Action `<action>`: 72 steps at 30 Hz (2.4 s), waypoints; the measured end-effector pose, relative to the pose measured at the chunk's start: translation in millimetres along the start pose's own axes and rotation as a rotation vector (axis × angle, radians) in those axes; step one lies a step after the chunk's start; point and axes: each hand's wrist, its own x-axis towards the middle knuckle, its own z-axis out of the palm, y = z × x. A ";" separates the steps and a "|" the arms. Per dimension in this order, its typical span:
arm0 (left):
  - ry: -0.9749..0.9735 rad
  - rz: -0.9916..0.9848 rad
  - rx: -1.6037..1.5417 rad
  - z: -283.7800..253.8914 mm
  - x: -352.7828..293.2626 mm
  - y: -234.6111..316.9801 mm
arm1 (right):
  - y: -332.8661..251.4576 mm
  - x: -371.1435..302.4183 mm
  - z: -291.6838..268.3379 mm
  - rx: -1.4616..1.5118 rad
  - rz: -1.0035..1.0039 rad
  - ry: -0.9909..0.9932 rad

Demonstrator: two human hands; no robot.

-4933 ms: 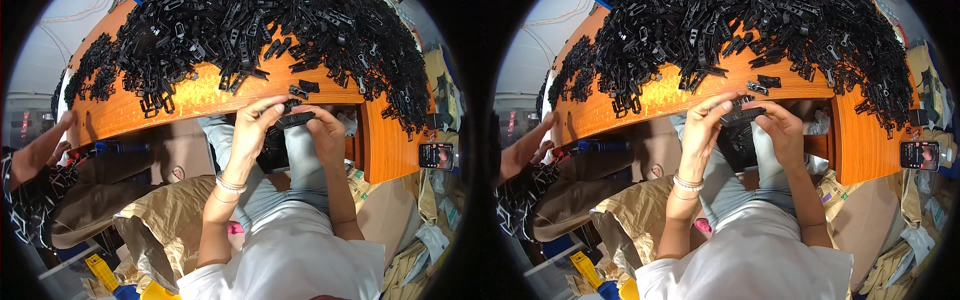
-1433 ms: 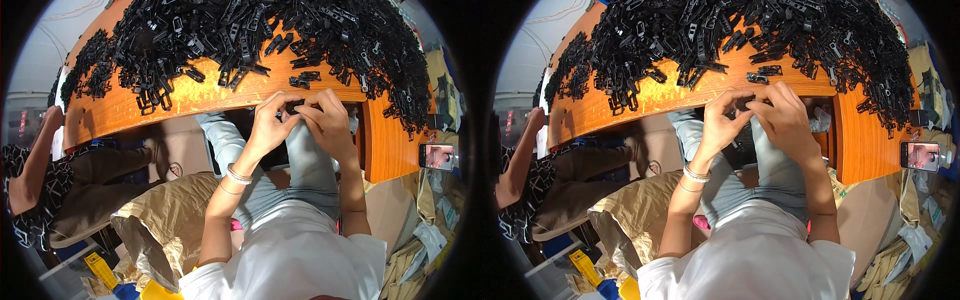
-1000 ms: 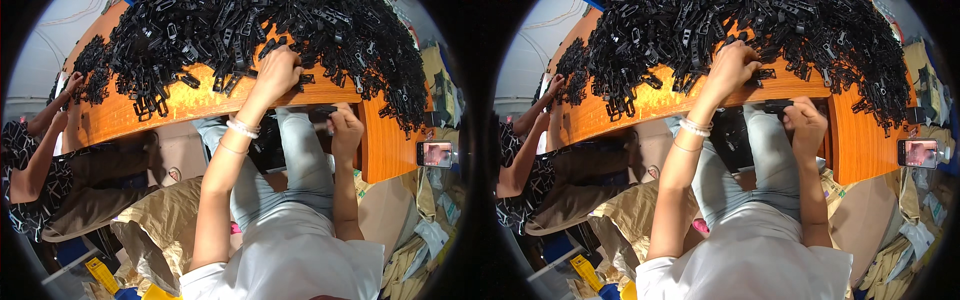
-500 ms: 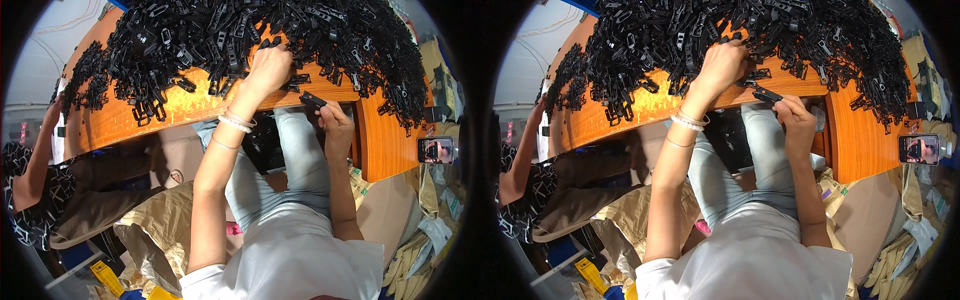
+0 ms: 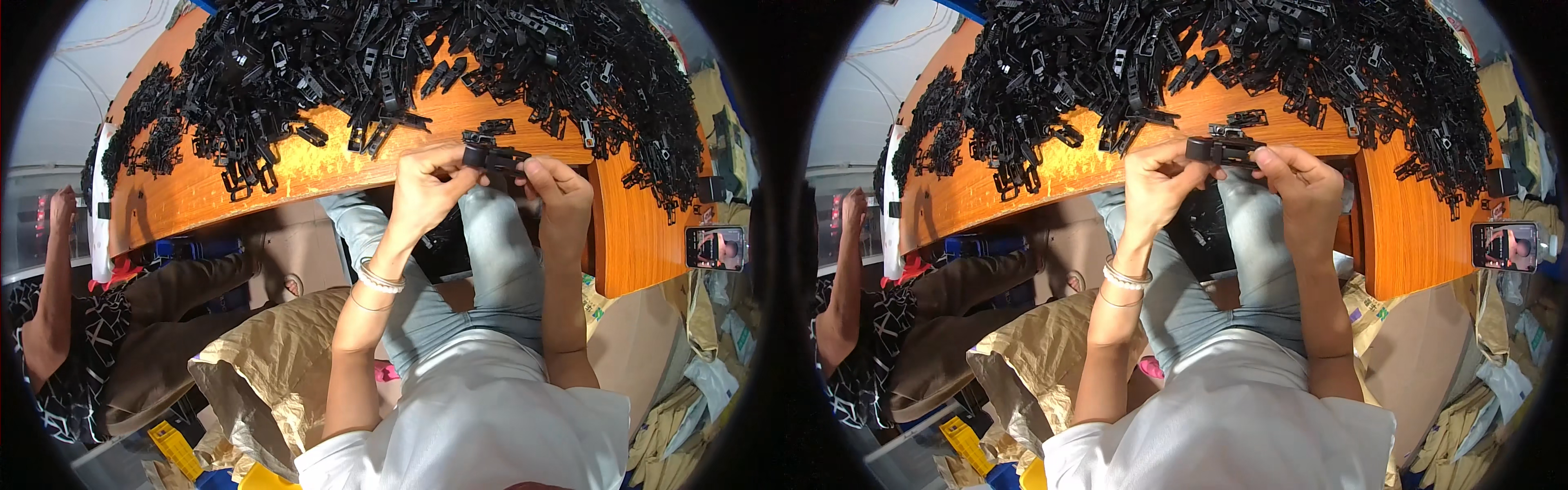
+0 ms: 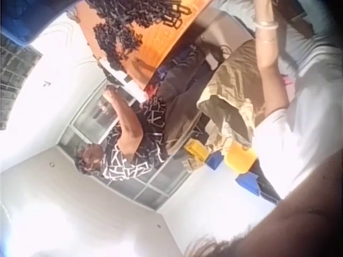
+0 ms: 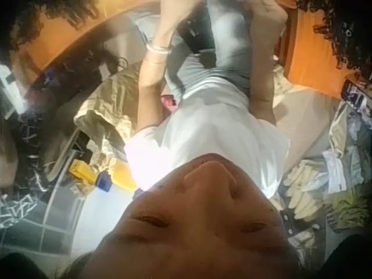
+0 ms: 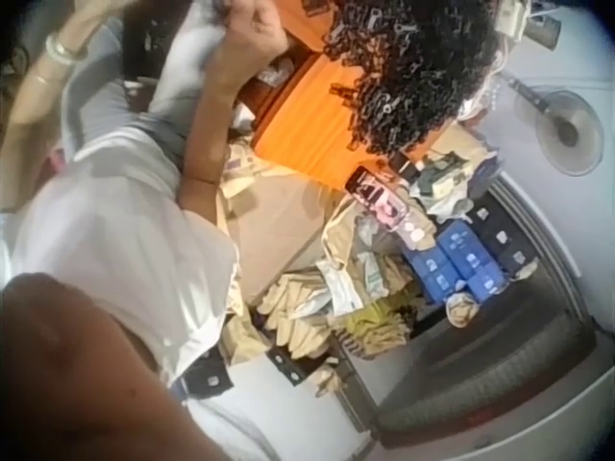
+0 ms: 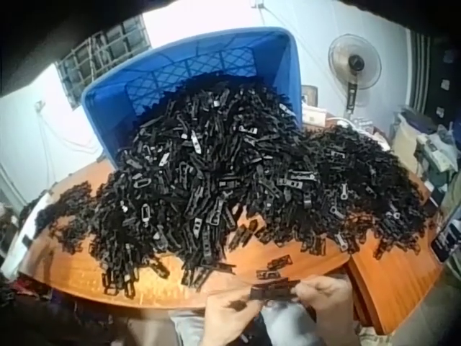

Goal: Assembling small black plastic components by hand on a workbench.

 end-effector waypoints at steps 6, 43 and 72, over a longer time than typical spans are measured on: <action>-0.150 -0.093 -0.089 -2.5 -2.1 15.3 | 6.0 -2.4 4.6 -0.095 -0.114 -0.015; 0.153 0.506 1.535 37.9 162.6 -30.1 | 52.1 19.4 -23.6 0.070 -0.023 0.007; -0.071 0.086 0.492 -12.7 -12.4 25.7 | -4.3 7.3 -6.4 -0.440 -0.474 -0.256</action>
